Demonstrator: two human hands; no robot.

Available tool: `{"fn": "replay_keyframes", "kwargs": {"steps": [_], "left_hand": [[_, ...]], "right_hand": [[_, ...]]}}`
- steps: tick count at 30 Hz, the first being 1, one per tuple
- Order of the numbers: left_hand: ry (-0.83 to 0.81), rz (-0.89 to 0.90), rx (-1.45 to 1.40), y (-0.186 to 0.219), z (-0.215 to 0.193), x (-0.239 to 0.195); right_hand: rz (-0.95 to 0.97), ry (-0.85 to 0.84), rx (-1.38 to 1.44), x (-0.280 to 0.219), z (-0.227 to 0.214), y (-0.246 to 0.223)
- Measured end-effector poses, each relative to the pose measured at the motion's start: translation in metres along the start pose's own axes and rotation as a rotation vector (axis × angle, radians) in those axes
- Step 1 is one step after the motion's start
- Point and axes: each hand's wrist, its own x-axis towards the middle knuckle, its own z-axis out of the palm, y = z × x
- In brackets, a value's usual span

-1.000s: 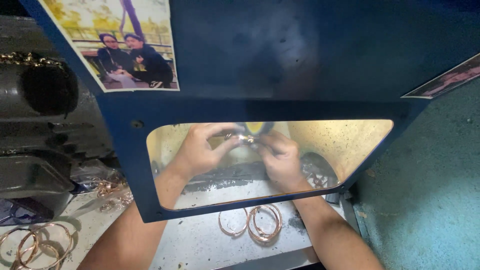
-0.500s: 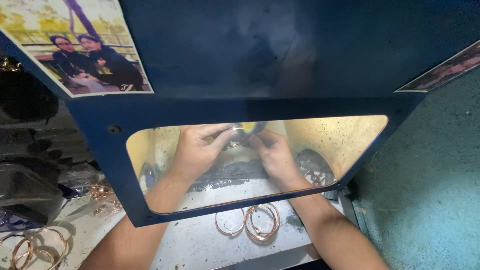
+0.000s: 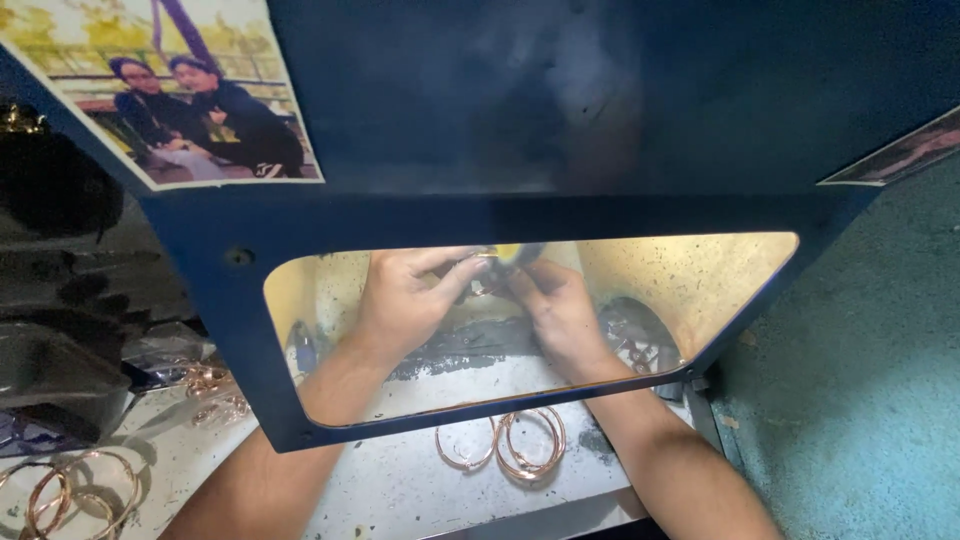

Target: The person holds copper bangles and rubs them against a rotating polishing wheel inside a machine. They handle the bangles one at a time, rotating them to polish different surfaces, then place them on the workbench.

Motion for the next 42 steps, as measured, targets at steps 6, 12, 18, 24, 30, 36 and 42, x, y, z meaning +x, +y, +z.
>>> {"fn": "replay_keyframes", "kwargs": {"steps": [6, 12, 18, 24, 30, 36, 42], "left_hand": [[-0.081, -0.071, -0.059, 0.005, -0.011, -0.002], [-0.033, -0.123, -0.035, -0.012, 0.004, -0.005], [-0.004, -0.126, -0.005, -0.015, -0.001, -0.006], [-0.149, -0.131, -0.084, -0.005, -0.024, -0.002], [-0.301, 0.042, -0.156, -0.009, -0.024, -0.001], [-0.256, 0.049, -0.117, -0.010, -0.017, -0.001], [-0.201, -0.062, -0.059, -0.015, -0.012, -0.002]], "right_hand": [[-0.089, 0.061, 0.010, 0.007, -0.002, 0.031], [0.057, 0.065, -0.079, 0.002, -0.001, 0.018], [-0.032, 0.044, 0.050, 0.005, 0.004, 0.031], [-0.226, 0.121, -0.116, 0.011, -0.004, 0.052], [-0.821, 0.172, -0.299, 0.002, -0.018, 0.036], [-0.814, 0.166, -0.365, 0.004, -0.027, 0.038], [-0.396, 0.064, -0.156, 0.009, -0.026, 0.036]]}}
